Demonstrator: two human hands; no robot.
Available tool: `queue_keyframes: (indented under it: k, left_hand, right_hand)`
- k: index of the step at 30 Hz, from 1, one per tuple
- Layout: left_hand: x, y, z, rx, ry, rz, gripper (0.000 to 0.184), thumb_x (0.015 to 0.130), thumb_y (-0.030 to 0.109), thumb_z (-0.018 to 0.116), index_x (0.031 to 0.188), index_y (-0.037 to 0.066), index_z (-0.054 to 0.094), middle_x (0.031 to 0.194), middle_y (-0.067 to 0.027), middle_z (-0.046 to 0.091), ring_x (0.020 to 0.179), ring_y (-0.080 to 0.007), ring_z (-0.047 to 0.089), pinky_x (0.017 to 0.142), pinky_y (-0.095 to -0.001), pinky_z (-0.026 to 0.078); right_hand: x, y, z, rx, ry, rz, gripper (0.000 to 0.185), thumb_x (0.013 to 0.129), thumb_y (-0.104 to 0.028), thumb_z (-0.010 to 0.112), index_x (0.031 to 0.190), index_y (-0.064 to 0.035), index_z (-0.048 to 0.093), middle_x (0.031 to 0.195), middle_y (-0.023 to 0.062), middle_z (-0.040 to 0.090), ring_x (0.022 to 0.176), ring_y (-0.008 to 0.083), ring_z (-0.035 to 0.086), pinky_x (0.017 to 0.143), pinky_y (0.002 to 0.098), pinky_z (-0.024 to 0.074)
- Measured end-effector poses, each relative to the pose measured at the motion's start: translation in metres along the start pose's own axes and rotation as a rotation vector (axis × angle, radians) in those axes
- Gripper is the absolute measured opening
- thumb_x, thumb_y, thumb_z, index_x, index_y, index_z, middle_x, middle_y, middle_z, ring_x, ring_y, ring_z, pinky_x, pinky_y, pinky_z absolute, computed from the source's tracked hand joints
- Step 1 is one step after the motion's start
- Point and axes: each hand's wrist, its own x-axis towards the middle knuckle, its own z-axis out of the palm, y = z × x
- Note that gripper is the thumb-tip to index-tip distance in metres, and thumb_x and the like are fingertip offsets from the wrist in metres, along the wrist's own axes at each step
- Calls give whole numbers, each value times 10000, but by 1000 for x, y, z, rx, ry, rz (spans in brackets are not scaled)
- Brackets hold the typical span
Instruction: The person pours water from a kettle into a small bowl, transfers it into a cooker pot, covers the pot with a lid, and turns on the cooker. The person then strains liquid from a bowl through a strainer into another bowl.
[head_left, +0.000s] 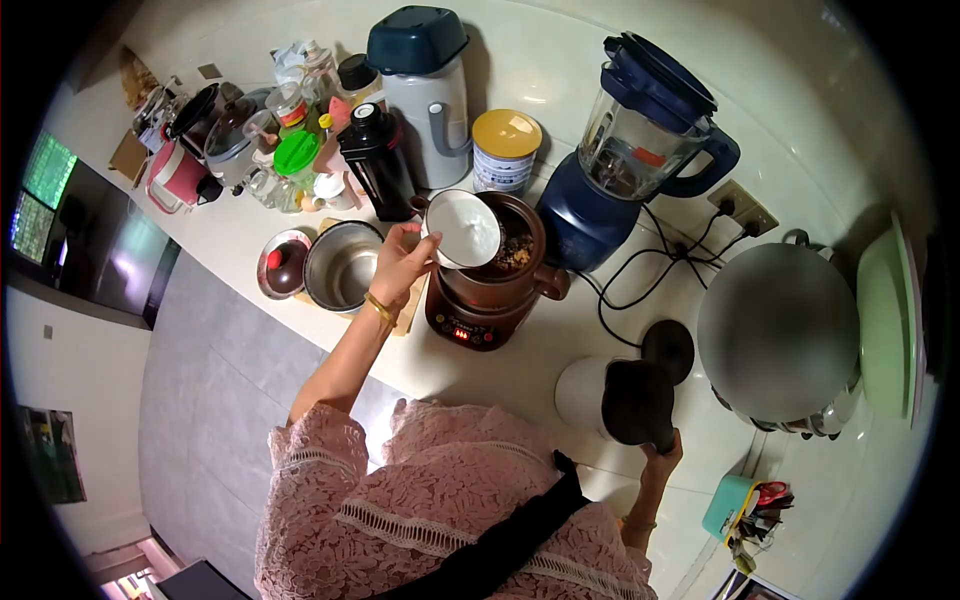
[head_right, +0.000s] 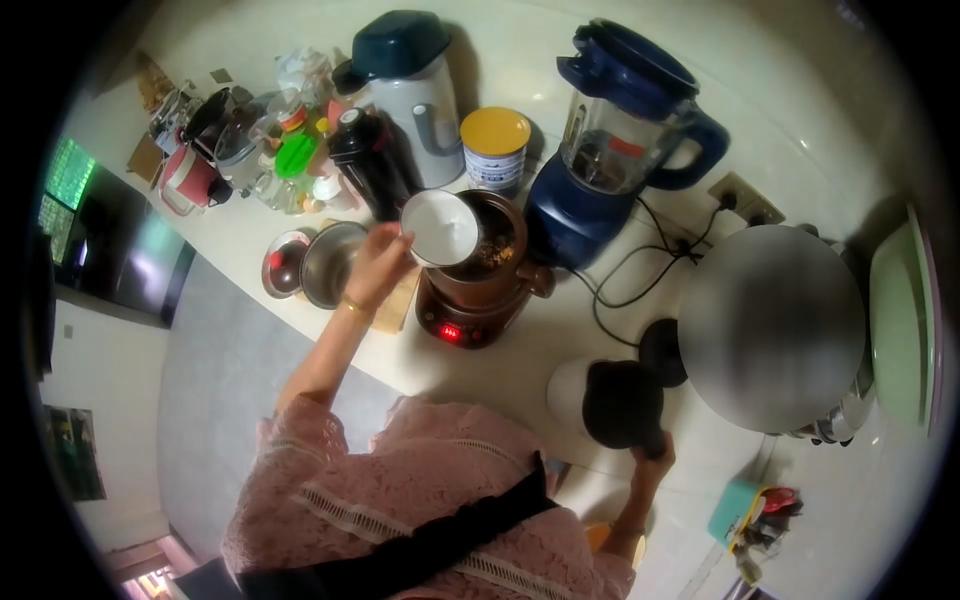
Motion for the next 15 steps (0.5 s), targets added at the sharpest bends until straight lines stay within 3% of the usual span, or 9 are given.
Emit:
queue_keyframes:
  k: [2, 7, 9, 10, 11, 14, 15]
  left_hand:
    - [4, 3, 2, 67, 3, 28, 388, 739, 184, 649, 970, 26, 380, 668, -30, 538, 583, -87, 508, 503, -206, 421]
    - [17, 4, 5, 241, -2, 99, 420, 715, 210, 672, 964, 18, 394, 680, -49, 539, 573, -83, 503, 496, -203, 409]
    - [23, 2, 9, 568, 21, 322, 478, 676, 245, 701, 967, 7, 406, 689, -58, 540, 557, -84, 492, 499, -213, 413]
    - [24, 4, 12, 597, 23, 336, 546, 625, 282, 720, 985, 8, 414, 726, -95, 540, 593, -145, 519, 539, -261, 436]
    - [27, 3, 13, 597, 24, 335, 546, 625, 282, 720, 985, 8, 414, 726, -95, 540, 593, -145, 519, 539, -261, 436]
    - [23, 9, 23, 985, 52, 606, 595, 562, 319, 718, 1006, 44, 433, 821, -162, 517, 765, -299, 532, 651, -348, 448]
    - [19, 14, 27, 1065, 26, 663, 603, 551, 288, 730, 1023, 55, 435, 840, -155, 512, 770, -311, 529, 655, -355, 448]
  right_hand:
    - [-1, 2, -1, -22, -4, -12, 320, 484, 91, 611, 747, -44, 488, 689, -29, 426, 650, 94, 396, 581, 217, 367]
    - [0, 8, -3, -64, -10, -51, 311, 503, 74, 610, 778, -31, 511, 695, -14, 445, 652, 109, 402, 586, 225, 380]
    - [-2, 4, 0, -11, 6, -11, 309, 499, 86, 600, 769, -32, 507, 696, -21, 444, 653, 105, 398, 599, 220, 374]
    - [-2, 4, -1, -12, 5, -10, 309, 499, 86, 600, 769, -32, 507, 696, -21, 444, 653, 105, 398, 599, 220, 374]
    - [-2, 4, -1, -2, -2, 2, 310, 498, 94, 595, 766, -32, 503, 700, -22, 444, 656, 103, 397, 604, 220, 373]
    - [-2, 2, 0, 17, -10, 15, 314, 497, 104, 589, 765, -30, 498, 707, -24, 444, 664, 100, 396, 614, 220, 372]
    - [-2, 2, 0, 27, -12, 16, 316, 498, 108, 587, 767, -30, 497, 710, -24, 443, 668, 99, 395, 619, 220, 372]
